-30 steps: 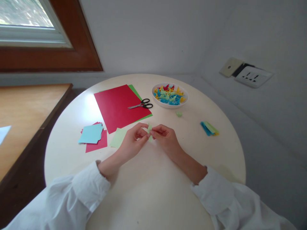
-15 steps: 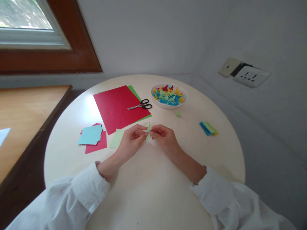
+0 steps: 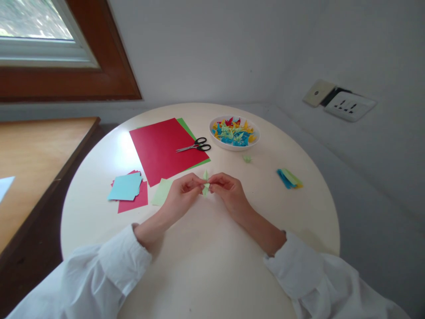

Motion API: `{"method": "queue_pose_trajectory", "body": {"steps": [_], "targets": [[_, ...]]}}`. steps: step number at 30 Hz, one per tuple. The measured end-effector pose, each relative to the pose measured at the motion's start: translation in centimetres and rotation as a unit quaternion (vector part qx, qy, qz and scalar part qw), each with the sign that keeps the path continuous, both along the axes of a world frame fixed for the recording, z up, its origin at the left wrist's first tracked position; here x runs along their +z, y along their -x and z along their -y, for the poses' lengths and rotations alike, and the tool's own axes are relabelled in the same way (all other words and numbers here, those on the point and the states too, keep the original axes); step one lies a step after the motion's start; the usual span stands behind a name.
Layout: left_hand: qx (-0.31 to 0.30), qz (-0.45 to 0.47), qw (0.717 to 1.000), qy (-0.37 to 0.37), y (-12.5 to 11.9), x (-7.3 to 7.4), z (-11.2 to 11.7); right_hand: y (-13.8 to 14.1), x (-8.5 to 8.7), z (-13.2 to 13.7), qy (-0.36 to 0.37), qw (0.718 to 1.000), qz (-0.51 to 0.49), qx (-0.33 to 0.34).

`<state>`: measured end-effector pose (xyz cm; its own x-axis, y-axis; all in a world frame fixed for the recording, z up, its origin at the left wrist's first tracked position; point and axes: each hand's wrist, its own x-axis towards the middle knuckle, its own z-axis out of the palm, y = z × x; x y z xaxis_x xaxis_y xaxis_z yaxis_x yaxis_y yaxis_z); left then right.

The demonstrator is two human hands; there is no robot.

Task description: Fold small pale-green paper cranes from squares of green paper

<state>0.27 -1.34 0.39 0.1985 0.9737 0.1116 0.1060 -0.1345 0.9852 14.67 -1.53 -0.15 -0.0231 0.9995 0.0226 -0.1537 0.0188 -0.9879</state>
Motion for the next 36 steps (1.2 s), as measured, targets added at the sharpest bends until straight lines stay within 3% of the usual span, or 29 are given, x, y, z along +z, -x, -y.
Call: {"method": "queue_pose_trajectory", "body": {"steps": [22,28,36], "targets": [[-0.017,-0.009,0.999,0.032,-0.1,1.2,0.5,-0.3,0.2,0.4,-0.076,0.995,0.062,-0.013],[0.008,0.003,1.000,0.018,-0.2,0.8,0.4,-0.2,0.1,0.4,-0.061,0.997,0.047,-0.006],[-0.013,0.043,0.999,0.023,-0.3,0.1,0.4,0.0,0.0,0.4,-0.071,0.997,0.037,-0.018]]}}
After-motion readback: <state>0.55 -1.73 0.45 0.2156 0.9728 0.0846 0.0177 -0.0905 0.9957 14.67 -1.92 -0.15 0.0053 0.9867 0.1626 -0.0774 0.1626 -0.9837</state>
